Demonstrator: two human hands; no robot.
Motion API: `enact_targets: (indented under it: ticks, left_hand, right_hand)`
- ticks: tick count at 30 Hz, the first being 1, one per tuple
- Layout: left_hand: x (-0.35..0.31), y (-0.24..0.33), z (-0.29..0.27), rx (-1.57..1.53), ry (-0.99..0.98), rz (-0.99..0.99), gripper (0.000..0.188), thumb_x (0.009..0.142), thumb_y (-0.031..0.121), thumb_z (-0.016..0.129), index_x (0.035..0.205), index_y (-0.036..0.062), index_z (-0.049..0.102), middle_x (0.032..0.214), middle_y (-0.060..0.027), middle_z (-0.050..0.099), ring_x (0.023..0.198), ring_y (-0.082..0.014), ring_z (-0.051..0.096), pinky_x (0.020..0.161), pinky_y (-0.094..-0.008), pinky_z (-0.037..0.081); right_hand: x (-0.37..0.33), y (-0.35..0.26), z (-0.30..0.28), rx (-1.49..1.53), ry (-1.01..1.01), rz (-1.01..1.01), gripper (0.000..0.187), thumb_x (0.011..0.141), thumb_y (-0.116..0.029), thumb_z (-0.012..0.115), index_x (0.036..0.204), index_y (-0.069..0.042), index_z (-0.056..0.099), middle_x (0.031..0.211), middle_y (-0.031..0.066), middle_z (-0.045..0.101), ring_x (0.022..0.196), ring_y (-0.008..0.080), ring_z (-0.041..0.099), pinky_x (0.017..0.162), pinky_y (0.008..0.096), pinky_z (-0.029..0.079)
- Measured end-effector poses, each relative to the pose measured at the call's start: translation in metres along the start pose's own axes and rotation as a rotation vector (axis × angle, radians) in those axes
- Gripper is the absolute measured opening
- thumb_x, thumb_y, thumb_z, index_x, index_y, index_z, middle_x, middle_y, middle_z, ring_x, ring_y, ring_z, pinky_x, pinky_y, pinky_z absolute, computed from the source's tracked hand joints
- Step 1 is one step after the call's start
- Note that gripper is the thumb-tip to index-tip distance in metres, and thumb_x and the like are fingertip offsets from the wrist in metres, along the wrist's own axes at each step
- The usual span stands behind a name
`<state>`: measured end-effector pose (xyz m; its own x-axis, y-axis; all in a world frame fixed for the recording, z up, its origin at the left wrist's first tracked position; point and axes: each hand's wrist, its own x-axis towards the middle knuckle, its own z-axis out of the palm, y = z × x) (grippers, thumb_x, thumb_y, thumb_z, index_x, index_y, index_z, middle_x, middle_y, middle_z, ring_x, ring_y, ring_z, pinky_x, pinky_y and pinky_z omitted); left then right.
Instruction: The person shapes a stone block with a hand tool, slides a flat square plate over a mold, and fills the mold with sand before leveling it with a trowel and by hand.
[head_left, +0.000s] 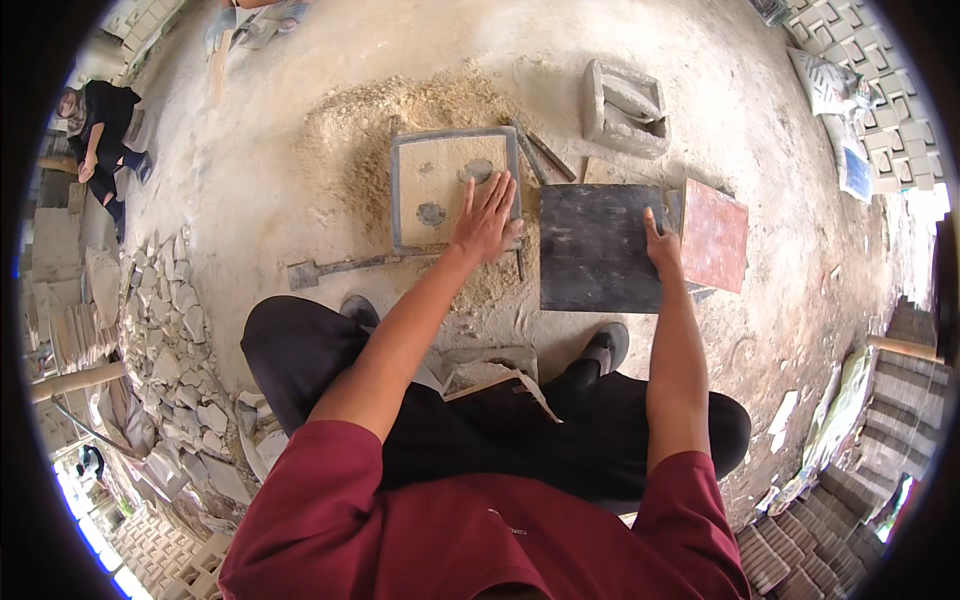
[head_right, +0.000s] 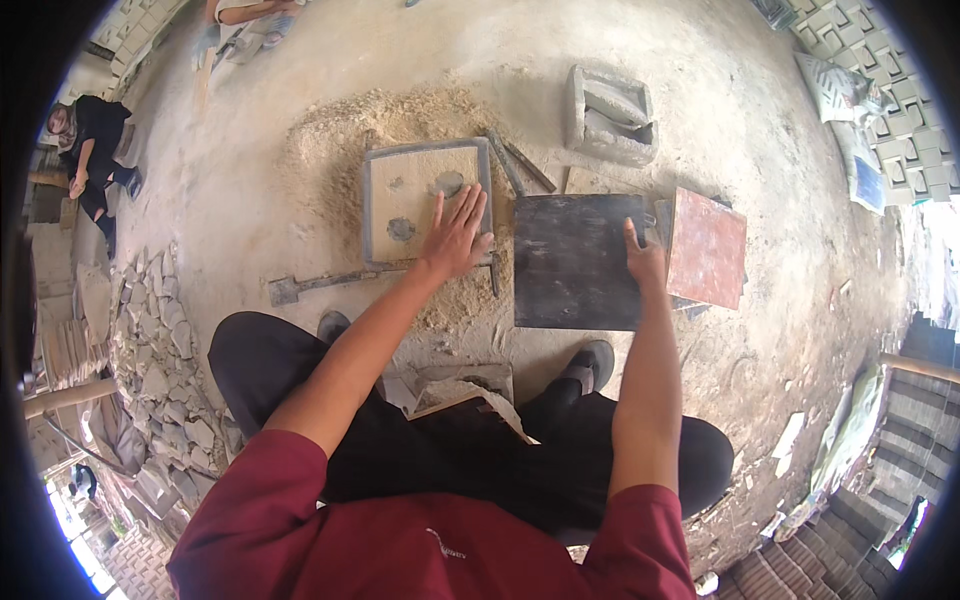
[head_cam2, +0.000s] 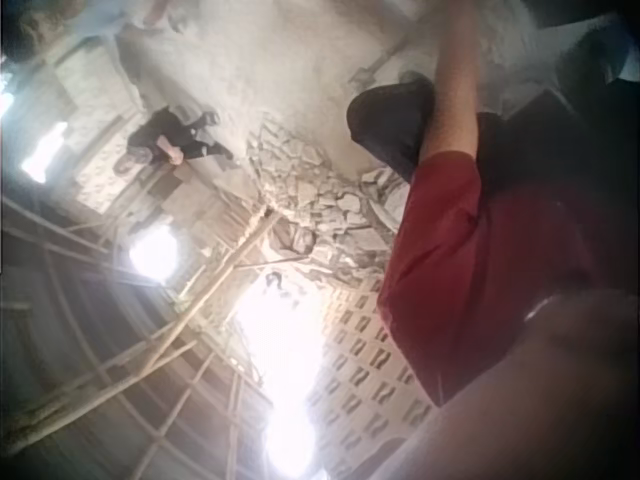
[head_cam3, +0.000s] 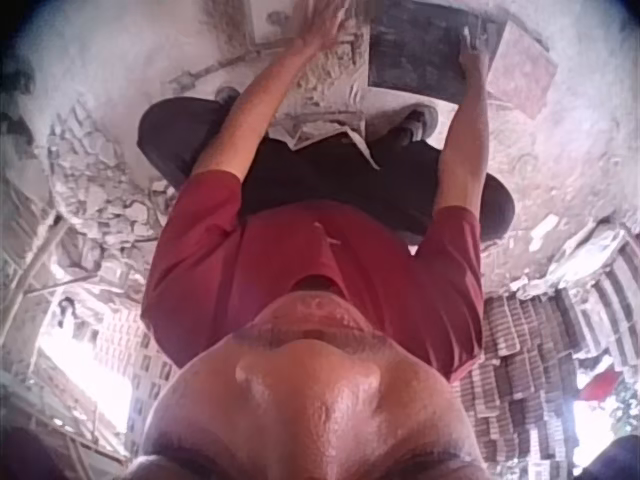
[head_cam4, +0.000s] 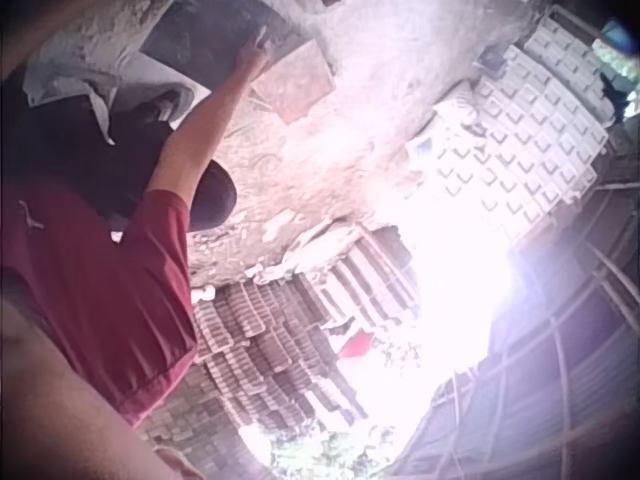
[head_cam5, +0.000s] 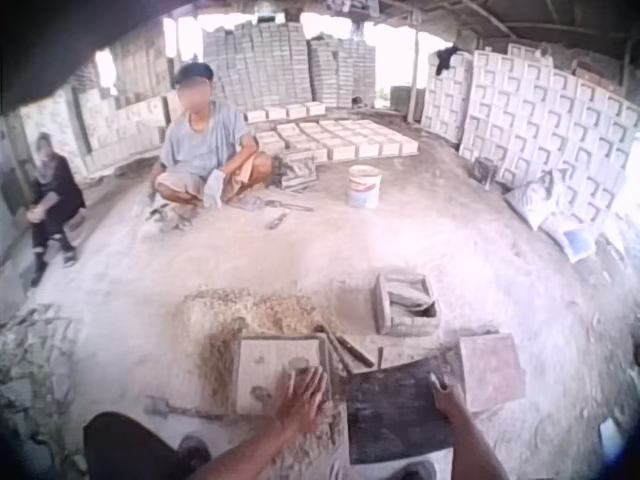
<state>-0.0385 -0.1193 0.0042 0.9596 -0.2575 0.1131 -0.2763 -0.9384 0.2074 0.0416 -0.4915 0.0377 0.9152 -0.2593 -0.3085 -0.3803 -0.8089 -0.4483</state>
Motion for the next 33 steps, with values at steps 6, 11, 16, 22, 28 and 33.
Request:
enact_targets:
  ticks: [6,11,16,22,28,33]
  left_hand:
    - [0.028,-0.034,-0.021,0.041,0.173,-0.24,0.068,0.102,0.043,0.032,0.155,0.0023,0.018,0.163,-0.014,0.013,0.151,-0.0274,0.013,0.12,-0.0552,-0.002]
    - [-0.011,-0.079,-0.024,-0.003,0.24,-0.373,0.065,0.102,0.041,0.035,0.153,0.0026,0.024,0.161,-0.0169,0.02,0.15,-0.029,0.017,0.119,-0.0581,-0.001]
    - [-0.056,-0.121,-0.016,-0.009,0.327,-0.66,0.068,0.102,0.048,0.031,0.154,0.0038,0.023,0.161,-0.0164,0.02,0.15,-0.0294,0.014,0.118,-0.0599,0.001]
    - [-0.076,-0.125,-0.006,-0.626,0.337,-1.074,0.071,0.103,0.052,0.024,0.145,-0.0032,0.037,0.149,-0.024,0.039,0.141,-0.0375,0.033,0.115,-0.0501,0.024]
    - [-0.064,-0.108,-0.011,-0.839,0.405,-1.114,0.073,0.103,0.052,0.022,0.131,-0.0077,0.053,0.135,-0.0288,0.053,0.129,-0.0434,0.047,0.108,-0.0447,0.036]
    - [-0.075,-0.136,0.001,-0.632,0.286,-0.979,0.07,0.103,0.05,0.023,0.134,-0.0071,0.05,0.136,-0.0285,0.051,0.128,-0.0444,0.047,0.107,-0.0459,0.037]
  right_hand:
    - [-0.001,0.004,0.046,-0.055,0.122,-0.101,0.092,0.082,-0.075,0.055,0.114,0.01,0.062,0.106,0.033,0.065,0.104,0.0473,0.062,0.091,0.051,0.047]
    - [-0.009,-0.001,0.07,0.007,0.218,-0.173,0.08,0.085,-0.064,0.061,0.12,0.009,0.057,0.118,0.0328,0.06,0.114,0.0467,0.057,0.096,0.0496,0.045]
    - [-0.033,-0.064,0.081,-0.115,0.373,-0.515,0.071,0.096,-0.047,0.055,0.139,0.007,0.038,0.142,0.0327,0.042,0.133,0.0445,0.041,0.109,0.0474,0.037]
    - [-0.107,-0.174,0.142,0.028,0.166,-0.908,0.079,0.099,-0.052,0.045,0.15,0.005,0.023,0.155,0.0281,0.026,0.145,0.0402,0.024,0.12,0.0456,0.02]
    - [-0.156,-0.201,0.204,-0.33,-0.121,-1.344,0.08,0.1,-0.055,0.034,0.152,0.004,0.017,0.159,0.0226,0.02,0.149,0.0326,0.016,0.123,0.0435,0.011]
    - [-0.142,-0.225,0.201,-0.315,-0.053,-1.185,0.078,0.101,-0.053,0.034,0.152,0.003,0.019,0.16,0.0201,0.017,0.15,0.0316,0.012,0.123,0.0448,0.008]
